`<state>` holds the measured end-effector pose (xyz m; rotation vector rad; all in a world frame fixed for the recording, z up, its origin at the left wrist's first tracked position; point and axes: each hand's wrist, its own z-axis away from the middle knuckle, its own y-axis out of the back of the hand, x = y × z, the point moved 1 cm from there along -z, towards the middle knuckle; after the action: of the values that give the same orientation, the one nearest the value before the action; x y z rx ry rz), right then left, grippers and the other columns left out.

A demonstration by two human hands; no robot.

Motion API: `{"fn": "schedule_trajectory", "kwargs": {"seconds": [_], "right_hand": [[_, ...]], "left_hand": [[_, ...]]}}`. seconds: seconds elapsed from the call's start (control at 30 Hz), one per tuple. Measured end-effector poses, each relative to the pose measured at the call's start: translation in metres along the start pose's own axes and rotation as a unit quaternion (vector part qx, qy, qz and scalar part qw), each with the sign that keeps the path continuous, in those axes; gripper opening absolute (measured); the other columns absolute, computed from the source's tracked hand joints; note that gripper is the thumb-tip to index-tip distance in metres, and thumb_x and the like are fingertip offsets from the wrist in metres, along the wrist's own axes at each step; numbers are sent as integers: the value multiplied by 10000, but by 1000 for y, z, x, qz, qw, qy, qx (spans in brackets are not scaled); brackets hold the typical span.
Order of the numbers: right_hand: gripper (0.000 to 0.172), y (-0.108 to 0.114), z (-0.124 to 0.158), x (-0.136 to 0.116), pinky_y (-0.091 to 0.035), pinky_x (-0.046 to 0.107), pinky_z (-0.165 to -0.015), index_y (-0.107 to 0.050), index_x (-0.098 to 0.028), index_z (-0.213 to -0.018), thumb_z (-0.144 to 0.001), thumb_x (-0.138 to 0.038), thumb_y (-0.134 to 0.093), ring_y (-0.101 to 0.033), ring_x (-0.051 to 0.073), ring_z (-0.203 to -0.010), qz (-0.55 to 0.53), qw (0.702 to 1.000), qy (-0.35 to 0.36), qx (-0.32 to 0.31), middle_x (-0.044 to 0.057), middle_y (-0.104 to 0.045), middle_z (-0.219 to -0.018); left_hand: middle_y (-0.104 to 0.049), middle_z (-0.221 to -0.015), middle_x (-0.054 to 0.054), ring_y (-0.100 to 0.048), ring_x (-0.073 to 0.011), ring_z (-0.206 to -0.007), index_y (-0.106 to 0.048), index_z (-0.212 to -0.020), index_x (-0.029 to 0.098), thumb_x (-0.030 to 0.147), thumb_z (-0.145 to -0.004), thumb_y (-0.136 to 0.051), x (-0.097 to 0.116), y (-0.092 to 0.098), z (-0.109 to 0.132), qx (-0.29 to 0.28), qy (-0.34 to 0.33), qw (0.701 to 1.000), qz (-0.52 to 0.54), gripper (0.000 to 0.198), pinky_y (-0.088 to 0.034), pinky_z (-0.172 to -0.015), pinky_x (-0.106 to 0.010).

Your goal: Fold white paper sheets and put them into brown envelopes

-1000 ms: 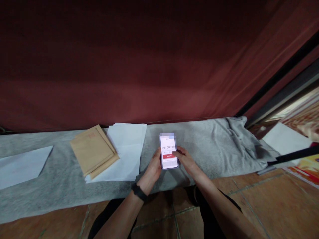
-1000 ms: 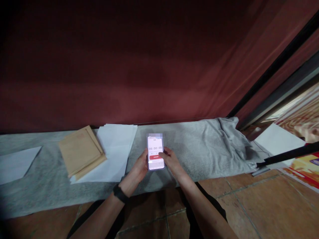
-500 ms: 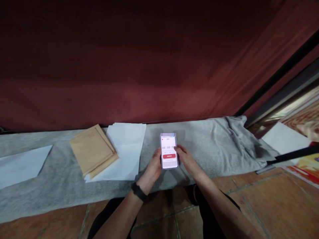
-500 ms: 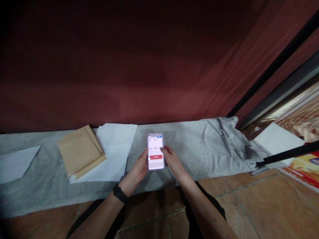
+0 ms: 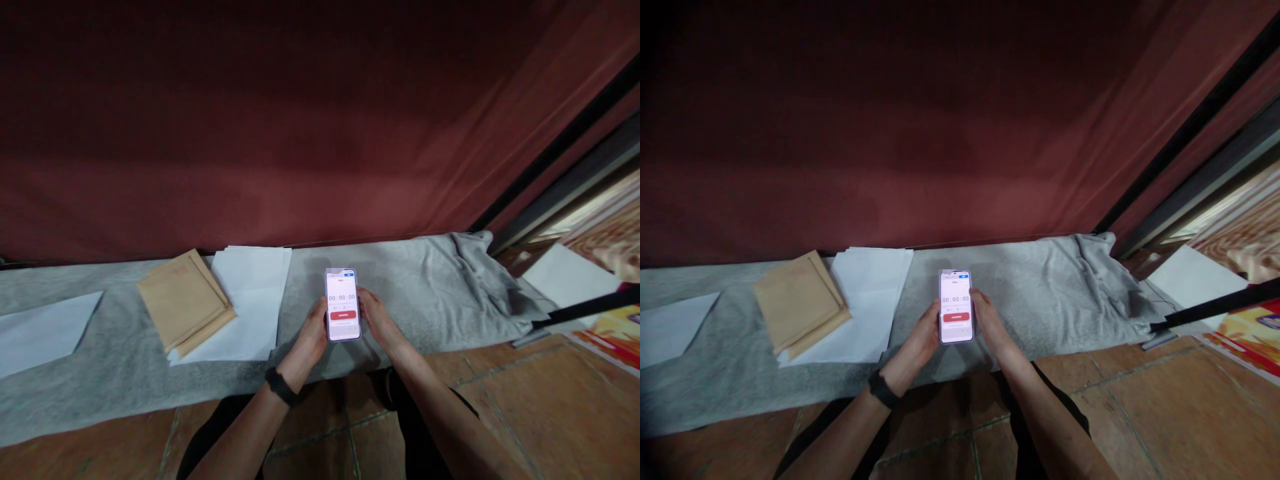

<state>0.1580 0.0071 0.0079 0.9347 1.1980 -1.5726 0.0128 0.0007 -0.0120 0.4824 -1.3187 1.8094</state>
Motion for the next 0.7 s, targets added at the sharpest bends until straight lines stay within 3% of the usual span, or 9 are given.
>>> {"fn": "schedule_trajectory", "kwargs": {"seconds": [0.2,0.43,0.7], "right_hand": [[328,1,4,-6,-565,369,-817,-718,-226,-788,-801,-553,-689,-731,306,-1023,-52,998,-30,-11,67,-808,-858],[263,7,2,-5,-565,347,-813,-716,-217,-791,-751,-475,-744,-735,285,-1007,-72,997,-14,-13,50,-807,-858],[298,17,-5,2,-584,378,-719,-722,-214,-808,-747,-504,-756,-768,310,-898,-75,996,-33,18,80,-808,-827]], "left_hand": [[-808,-1066,-113,-763,-274,-995,-751,-1069,141,554,-788,-831,-8,-4,-2,8,0,1000,12,506,-586,-912,-392],[-804,-1043,-108,-751,-273,-1030,-750,-1056,150,563,-826,-779,-13,-10,-7,-5,-34,999,-15,474,-561,-926,-377],[-784,-990,-114,-724,-243,-905,-758,-1047,165,561,-854,-755,9,-2,-5,1,-61,985,-161,441,-544,-814,-328]]}}
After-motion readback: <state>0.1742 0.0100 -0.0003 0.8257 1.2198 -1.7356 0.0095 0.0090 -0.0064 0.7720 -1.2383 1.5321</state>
